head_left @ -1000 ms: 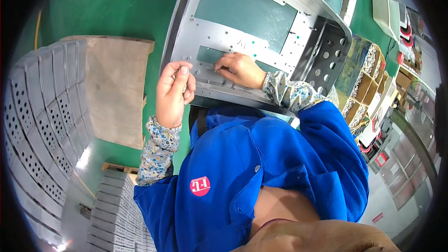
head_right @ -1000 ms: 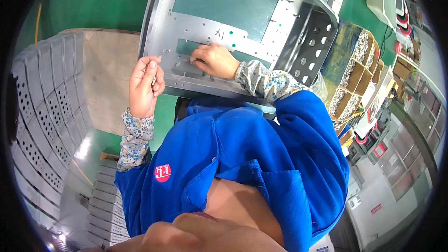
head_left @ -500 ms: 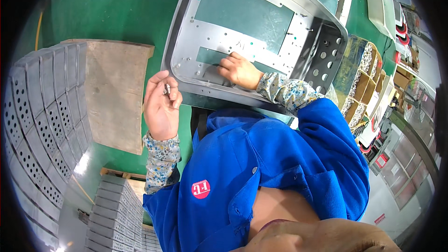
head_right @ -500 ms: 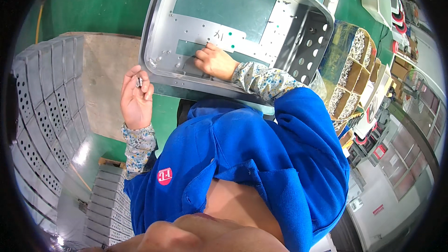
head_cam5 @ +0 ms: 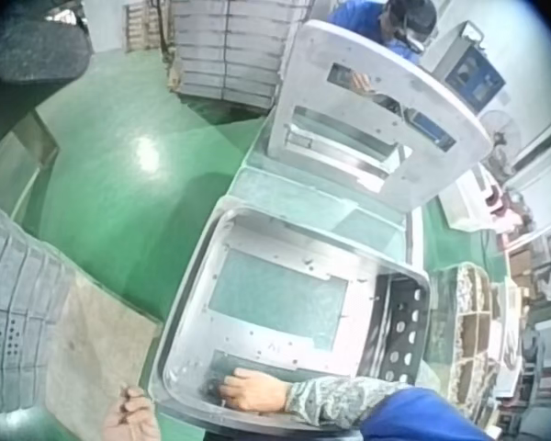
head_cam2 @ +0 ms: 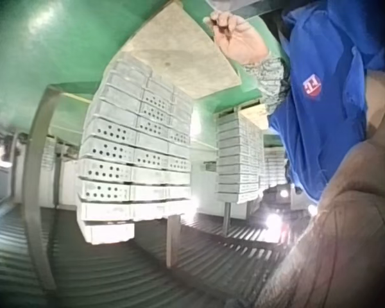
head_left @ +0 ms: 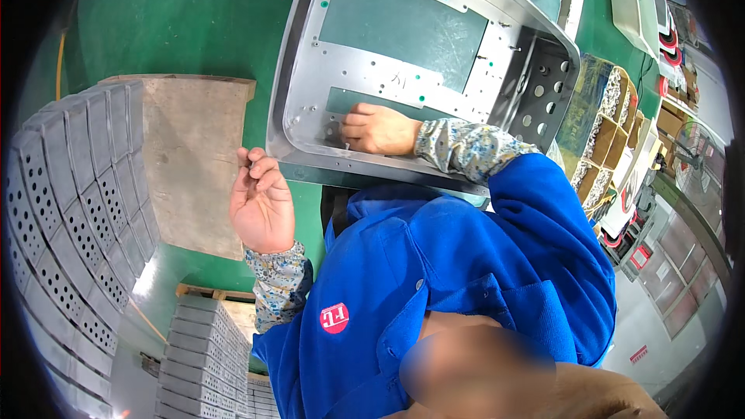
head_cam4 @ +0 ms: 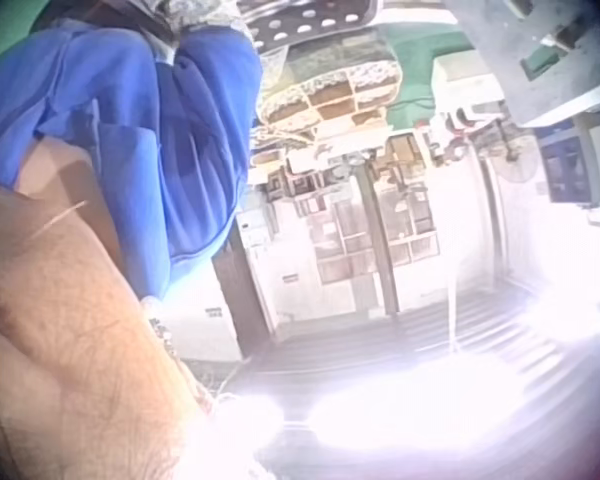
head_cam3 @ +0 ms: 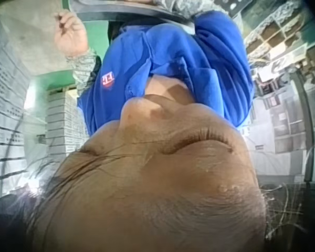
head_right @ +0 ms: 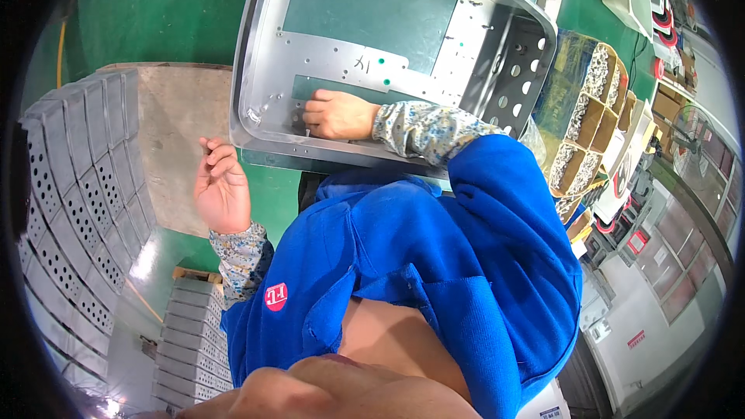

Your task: The person applies circular stickers onto the edges of metal casings, inserts small metal pins into the casing holes by hand, and stacks the completed casings onto a pile.

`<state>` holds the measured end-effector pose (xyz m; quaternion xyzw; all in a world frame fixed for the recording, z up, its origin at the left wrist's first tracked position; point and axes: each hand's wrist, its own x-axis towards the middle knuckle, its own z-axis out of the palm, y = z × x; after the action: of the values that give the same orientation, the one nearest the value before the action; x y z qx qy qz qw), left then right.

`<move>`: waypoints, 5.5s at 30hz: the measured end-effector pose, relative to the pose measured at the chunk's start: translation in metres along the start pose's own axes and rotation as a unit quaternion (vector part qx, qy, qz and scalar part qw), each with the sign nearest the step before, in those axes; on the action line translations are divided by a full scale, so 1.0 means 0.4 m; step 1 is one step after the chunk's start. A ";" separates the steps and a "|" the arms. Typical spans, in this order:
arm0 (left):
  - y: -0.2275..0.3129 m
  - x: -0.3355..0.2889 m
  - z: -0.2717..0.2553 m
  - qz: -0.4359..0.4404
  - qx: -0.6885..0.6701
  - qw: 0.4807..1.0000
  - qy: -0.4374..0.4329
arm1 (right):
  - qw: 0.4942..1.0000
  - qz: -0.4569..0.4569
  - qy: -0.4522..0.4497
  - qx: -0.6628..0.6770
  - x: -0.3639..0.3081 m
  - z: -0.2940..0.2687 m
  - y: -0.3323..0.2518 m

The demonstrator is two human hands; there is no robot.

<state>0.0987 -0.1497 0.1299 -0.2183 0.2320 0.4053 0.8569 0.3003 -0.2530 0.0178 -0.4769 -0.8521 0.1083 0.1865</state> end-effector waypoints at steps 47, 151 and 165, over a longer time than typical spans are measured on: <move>-0.075 0.087 0.028 0.040 0.541 0.836 -0.076 | 0.941 0.316 0.117 0.012 0.161 -0.042 0.203; -0.014 -0.016 -0.111 -0.296 0.533 0.793 0.016 | 0.863 0.449 0.194 -0.122 0.073 -0.151 -0.381; -0.341 -0.017 -0.169 -0.499 0.529 0.681 -0.090 | 0.644 0.624 0.410 0.167 -0.249 -0.243 -0.481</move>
<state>0.1886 -0.2704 0.1054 0.2254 0.1863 -0.2547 0.9218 0.2401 -0.4378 0.1541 -0.8523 -0.1565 0.1329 0.4811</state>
